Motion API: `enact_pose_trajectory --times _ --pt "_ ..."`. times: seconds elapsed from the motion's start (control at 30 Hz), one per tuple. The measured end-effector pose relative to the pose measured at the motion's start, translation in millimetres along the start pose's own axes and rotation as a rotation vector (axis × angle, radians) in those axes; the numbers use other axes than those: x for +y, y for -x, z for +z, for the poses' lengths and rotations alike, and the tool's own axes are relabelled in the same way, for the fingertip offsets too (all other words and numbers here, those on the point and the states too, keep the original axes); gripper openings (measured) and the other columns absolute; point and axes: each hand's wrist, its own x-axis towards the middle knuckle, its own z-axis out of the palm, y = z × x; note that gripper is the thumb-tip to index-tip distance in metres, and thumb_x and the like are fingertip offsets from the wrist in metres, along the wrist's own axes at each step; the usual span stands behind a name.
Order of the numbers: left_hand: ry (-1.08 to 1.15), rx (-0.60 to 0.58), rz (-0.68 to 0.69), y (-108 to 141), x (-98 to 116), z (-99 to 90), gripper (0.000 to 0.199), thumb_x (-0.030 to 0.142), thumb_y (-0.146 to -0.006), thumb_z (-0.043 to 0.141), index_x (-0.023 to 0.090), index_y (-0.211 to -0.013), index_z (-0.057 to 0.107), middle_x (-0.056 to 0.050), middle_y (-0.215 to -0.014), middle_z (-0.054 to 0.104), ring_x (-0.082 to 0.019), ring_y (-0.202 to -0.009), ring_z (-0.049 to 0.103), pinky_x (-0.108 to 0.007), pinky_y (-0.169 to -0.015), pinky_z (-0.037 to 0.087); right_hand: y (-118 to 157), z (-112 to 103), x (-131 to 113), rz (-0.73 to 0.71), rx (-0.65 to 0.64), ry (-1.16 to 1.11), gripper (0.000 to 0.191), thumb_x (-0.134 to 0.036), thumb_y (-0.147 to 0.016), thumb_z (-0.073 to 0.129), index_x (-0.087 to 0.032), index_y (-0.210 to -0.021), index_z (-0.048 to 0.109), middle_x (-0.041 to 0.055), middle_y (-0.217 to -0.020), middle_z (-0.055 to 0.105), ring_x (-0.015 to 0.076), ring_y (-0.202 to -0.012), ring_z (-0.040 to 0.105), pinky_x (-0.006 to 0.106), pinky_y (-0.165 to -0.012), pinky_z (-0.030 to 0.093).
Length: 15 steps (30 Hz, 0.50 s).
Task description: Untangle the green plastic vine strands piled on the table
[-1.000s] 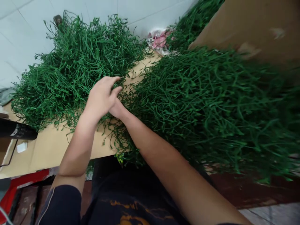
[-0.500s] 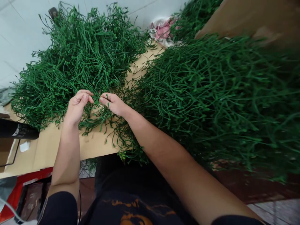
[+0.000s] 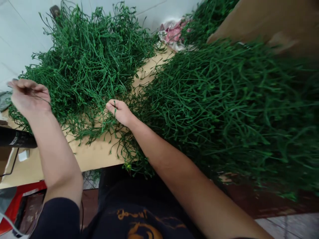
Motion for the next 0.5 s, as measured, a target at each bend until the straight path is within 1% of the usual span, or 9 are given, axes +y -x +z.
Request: enact_pose_trajectory --times 0.03,0.07,0.13,0.17,0.23,0.27,0.3,0.37,0.5 --pt "0.090 0.020 -0.108 0 12 2.8 0.062 0.071 -0.065 0.052 0.017 -0.061 0.022 0.005 -0.059 0.040 -0.004 -0.069 0.048 -0.015 -0.050 0.036 -2 1 -1 0.000 0.028 -0.049 0.026 -0.024 -0.087 0.043 -0.017 -0.062 0.040 -0.0055 -0.058 0.032 0.0067 -0.057 0.030 0.022 -0.060 0.030" --pt "0.137 0.034 -0.167 4 27 14.3 0.056 0.069 -0.068 0.052 0.018 -0.063 0.028 0.006 -0.067 0.049 -0.005 -0.075 0.051 -0.015 -0.054 0.040 -3 3 -2 0.005 0.045 -0.089 0.026 -0.026 -0.086 0.045 -0.017 -0.063 0.041 -0.0053 -0.059 0.033 0.0067 -0.058 0.031 0.022 -0.060 0.031" --pt "0.190 -0.056 -0.214 23 62 56.9 0.044 0.061 -0.077 0.049 0.019 -0.069 0.039 0.004 -0.086 0.059 -0.008 -0.087 0.057 -0.019 -0.065 0.047 -6 7 -3 0.039 0.058 -0.150 0.024 -0.031 -0.084 0.050 -0.017 -0.066 0.043 -0.0051 -0.060 0.035 0.0065 -0.059 0.031 0.021 -0.059 0.032" --pt "0.179 -0.163 -0.200 33 80 82.8 0.038 0.054 -0.080 0.050 0.018 -0.071 0.044 0.003 -0.090 0.060 -0.010 -0.092 0.059 -0.022 -0.070 0.049 -6 8 -2 0.060 0.067 -0.172 0.025 -0.034 -0.083 0.053 -0.017 -0.068 0.043 -0.0049 -0.061 0.035 0.0064 -0.059 0.032 0.020 -0.057 0.032" --pt "0.002 -0.466 -0.166 48 112 129.7 0.034 0.047 -0.085 0.043 0.016 -0.073 0.053 0.004 -0.088 0.060 -0.014 -0.101 0.061 -0.025 -0.076 0.048 -5 7 1 0.102 0.108 -0.212 0.028 -0.041 -0.081 0.055 -0.018 -0.070 0.043 -0.0042 -0.062 0.036 0.0067 -0.058 0.033 0.020 -0.054 0.032" --pt "-0.077 -0.605 -0.161 51 124 146.3 0.035 0.044 -0.086 0.041 0.016 -0.071 0.056 0.004 -0.086 0.060 -0.015 -0.104 0.060 -0.026 -0.077 0.048 -4 6 2 0.121 0.134 -0.235 0.030 -0.046 -0.081 0.054 -0.019 -0.071 0.043 -0.0038 -0.062 0.036 0.0070 -0.058 0.034 0.020 -0.052 0.032" --pt "-0.114 -0.663 -0.157 52 132 157.1 0.034 0.041 -0.085 0.043 0.015 -0.070 0.058 0.004 -0.084 0.061 -0.015 -0.104 0.060 -0.026 -0.077 0.047 -3 4 4 0.132 0.160 -0.264 0.033 -0.049 -0.081 0.052 -0.019 -0.071 0.042 -0.0034 -0.062 0.036 0.0072 -0.057 0.035 0.020 -0.050 0.032" --pt "-0.146 -0.633 -0.171 49 133 161.5 0.028 0.035 -0.083 0.049 0.014 -0.068 0.059 0.004 -0.081 0.061 -0.016 -0.102 0.061 -0.024 -0.073 0.047 -2 0 3 0.148 0.187 -0.343 0.036 -0.053 -0.082 0.047 -0.020 -0.070 0.041 -0.0033 -0.062 0.034 0.0071 -0.055 0.033 0.020 -0.048 0.031" --pt "-0.155 -0.309 -0.199 52 89 132.7 0.011 0.026 -0.079 0.059 0.015 -0.076 0.059 0.001 -0.079 0.061 -0.015 -0.092 0.062 -0.021 -0.070 0.047 -5 -4 -5 0.215 0.176 -0.519 0.037 -0.053 -0.083 0.046 -0.018 -0.070 0.046 -0.0040 -0.061 0.034 0.0056 -0.050 0.028 0.021 -0.043 0.026"
